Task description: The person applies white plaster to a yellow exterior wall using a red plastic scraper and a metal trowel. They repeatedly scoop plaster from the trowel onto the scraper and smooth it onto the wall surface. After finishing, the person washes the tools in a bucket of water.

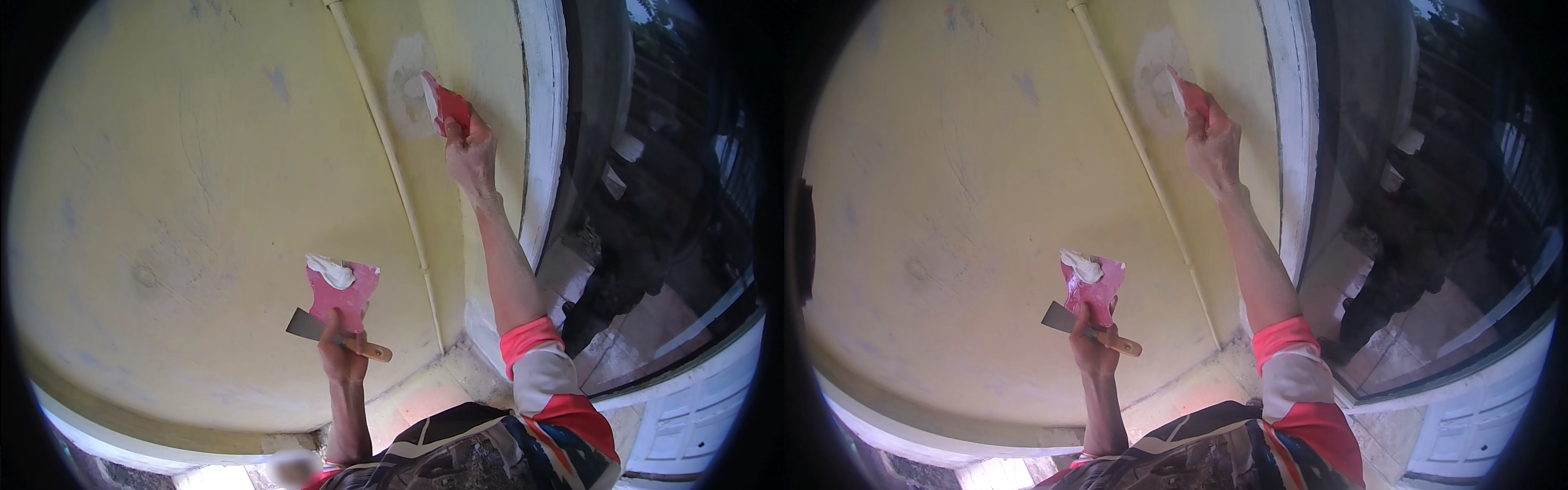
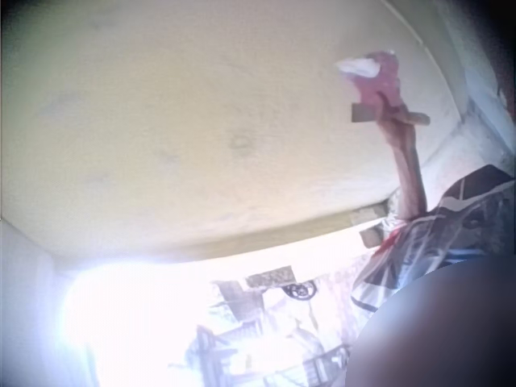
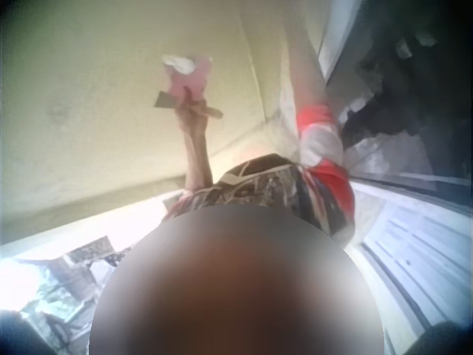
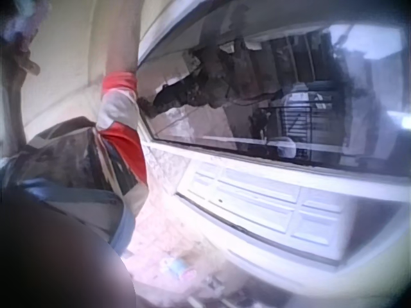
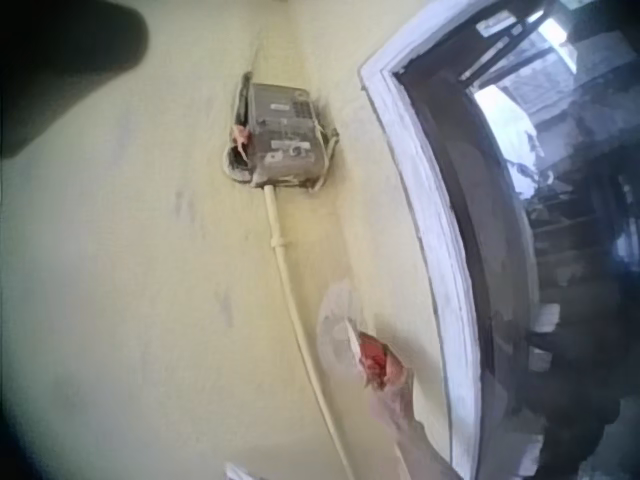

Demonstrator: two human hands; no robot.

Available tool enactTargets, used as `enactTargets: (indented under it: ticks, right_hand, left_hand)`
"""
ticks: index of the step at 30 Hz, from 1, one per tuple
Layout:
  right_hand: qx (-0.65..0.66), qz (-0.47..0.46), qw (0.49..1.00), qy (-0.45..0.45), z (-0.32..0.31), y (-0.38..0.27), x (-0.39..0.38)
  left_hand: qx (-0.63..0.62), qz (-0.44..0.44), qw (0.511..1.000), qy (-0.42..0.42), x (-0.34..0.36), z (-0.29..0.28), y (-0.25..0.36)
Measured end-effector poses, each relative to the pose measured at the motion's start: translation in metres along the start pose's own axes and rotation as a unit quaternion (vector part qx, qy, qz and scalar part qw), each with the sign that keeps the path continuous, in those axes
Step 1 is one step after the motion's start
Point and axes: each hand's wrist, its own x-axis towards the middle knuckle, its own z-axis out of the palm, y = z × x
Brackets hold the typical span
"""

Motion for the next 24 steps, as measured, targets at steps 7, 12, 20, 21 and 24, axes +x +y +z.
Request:
enactTargets:
  ticks: [7, 12, 20, 21, 24]
  right_hand:
    - [0.408, 0.271, 0.872, -0.028, -0.035, 0.0, 0.012]
    - [0.403, 0.339, 0.83, -0.185, -0.022, 0.011, -0.048]
    - [0.455, 0.534, 0.651, -0.292, 0.063, 0.095, -0.187]
    - [0.471, 0.554, 0.623, -0.288, 0.079, 0.103, -0.203]
    - [0.518, 0.593, 0.543, -0.291, 0.124, 0.12, -0.253]
  left_hand:
    - [-0.001, 0.024, 0.999, 0.036, 0.001, 0.015, -0.01]
    - [0.009, 0.135, 0.977, 0.165, 0.014, 0.019, -0.023]
    - [0.195, 0.236, 0.922, 0.238, 0.05, -0.016, -0.048]
    - [0.227, 0.248, 0.908, 0.25, 0.053, -0.031, -0.049]
    - [0.306, 0.27, 0.872, 0.271, 0.064, -0.083, -0.052]
